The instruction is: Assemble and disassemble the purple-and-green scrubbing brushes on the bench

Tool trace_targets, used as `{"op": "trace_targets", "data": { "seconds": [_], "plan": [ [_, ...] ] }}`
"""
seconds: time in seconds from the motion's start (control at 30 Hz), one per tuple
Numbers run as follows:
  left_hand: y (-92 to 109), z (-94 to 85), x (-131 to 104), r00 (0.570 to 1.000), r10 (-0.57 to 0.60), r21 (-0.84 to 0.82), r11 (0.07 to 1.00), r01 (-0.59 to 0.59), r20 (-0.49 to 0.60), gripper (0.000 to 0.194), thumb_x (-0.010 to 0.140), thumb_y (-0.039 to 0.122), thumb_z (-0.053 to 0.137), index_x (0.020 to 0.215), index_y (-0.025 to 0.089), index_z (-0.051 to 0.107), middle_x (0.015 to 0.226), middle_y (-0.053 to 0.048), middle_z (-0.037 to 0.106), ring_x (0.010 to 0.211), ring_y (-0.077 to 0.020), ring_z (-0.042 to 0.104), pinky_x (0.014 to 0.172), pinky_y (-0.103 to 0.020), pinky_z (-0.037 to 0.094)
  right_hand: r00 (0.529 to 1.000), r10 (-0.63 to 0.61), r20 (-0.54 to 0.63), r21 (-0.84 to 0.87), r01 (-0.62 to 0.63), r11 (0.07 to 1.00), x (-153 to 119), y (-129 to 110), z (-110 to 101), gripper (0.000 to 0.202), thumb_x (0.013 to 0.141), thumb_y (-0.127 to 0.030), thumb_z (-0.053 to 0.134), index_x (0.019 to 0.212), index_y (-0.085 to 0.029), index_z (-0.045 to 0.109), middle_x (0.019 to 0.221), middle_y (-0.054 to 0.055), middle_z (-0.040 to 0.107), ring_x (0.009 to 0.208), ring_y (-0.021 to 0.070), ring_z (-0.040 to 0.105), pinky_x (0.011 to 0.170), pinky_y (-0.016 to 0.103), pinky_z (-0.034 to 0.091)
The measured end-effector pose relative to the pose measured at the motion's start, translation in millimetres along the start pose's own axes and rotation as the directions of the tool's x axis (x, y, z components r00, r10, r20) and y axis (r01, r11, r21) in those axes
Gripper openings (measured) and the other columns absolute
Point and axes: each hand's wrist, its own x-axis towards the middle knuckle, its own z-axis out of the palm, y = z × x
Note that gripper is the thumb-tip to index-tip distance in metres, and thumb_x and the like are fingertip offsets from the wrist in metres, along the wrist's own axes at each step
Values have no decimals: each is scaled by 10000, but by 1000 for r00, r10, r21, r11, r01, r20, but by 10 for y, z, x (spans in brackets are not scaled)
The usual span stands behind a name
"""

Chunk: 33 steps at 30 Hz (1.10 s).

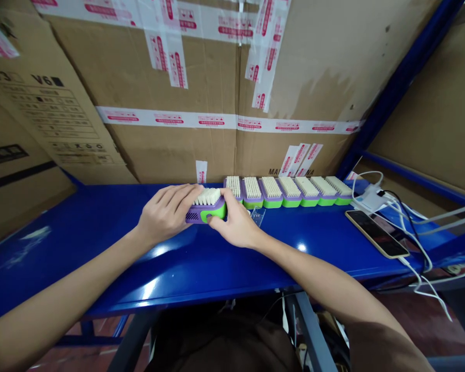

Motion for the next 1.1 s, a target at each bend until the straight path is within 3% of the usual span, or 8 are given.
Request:
{"op": "trace_targets", "data": {
  "seconds": [0.33, 0.47, 0.67, 0.83, 0.93, 1.03, 1.1],
  "plan": [
    [24, -25, -6, 1000, 19, -62, 998, -18, 24, 721, 1120, 193, 565, 1812, 213, 362, 1523, -183, 755, 1326, -343, 789, 1148, -534, 650, 999, 1, 39, 56, -3, 998, 15, -32, -45, 443, 799, -334, 656, 1210, -274, 501, 1073, 30, 623, 1034, 293, 581, 951, 503, 542],
    [17, -66, 9, 998, 54, -47, 997, -53, 23, 714, 1132, 208, 573, 1814, 191, 360, 1512, -183, 762, 1314, -348, 793, 1137, -541, 657, 998, -6, 56, 78, 2, 997, -6, -70, -46, 445, 800, -327, 659, 1211, -274, 498, 1077, 26, 605, 1001, 280, 570, 933, 489, 522],
    [33, -113, 1, 999, 19, -124, 992, -16, 26, 694, 1146, 273, 650, 1797, 260, 412, 1533, -151, 755, 1351, -327, 773, 1181, -533, 643, 999, -22, 44, 73, 19, 997, -28, -101, -35, 445, 798, -287, 660, 1211, -280, 495, 1095, 21, 593, 972, 267, 563, 907, 466, 513],
    [70, -117, -3, 1000, 1, -93, 996, 1, 19, 794, 1113, 176, 689, 1820, 317, 355, 1536, -119, 759, 1361, -322, 768, 1166, -537, 662, 995, -56, 83, 76, 50, 996, -16, -70, -36, 484, 831, -291, 673, 1278, -281, 490, 1169, 41, 599, 1060, 286, 592, 986, 503, 545],
    [94, -126, 11, 1000, 6, -43, 999, -6, -7, 796, 1112, 153, 673, 1823, 304, 347, 1526, -120, 765, 1345, -329, 776, 1149, -546, 675, 996, -36, 78, 84, 29, 996, -14, -63, -11, 632, 887, -389, 793, 1400, -294, 435, 1296, 77, 606, 1168, 308, 618, 1040, 521, 572],
    [95, -124, 17, 1000, 10, -9, 1000, -10, -10, 745, 1124, 190, 661, 1808, 278, 381, 1533, -132, 759, 1328, -339, 785, 1135, -560, 682, 1000, 1, 24, 91, -3, 996, -12, -38, 33, 836, 859, -559, 932, 1447, -298, 396, 1372, 106, 612, 1231, 327, 636, 1067, 534, 588],
    [73, -115, 14, 1000, 19, 4, 1000, -19, -6, 717, 1130, 222, 662, 1797, 258, 403, 1533, -141, 757, 1327, -345, 785, 1129, -562, 685, 999, 16, 34, 98, -19, 995, -2, -13, 52, 824, 869, -637, 931, 1424, -289, 431, 1337, 105, 637, 1213, 332, 653, 1063, 551, 595]
  ]
}}
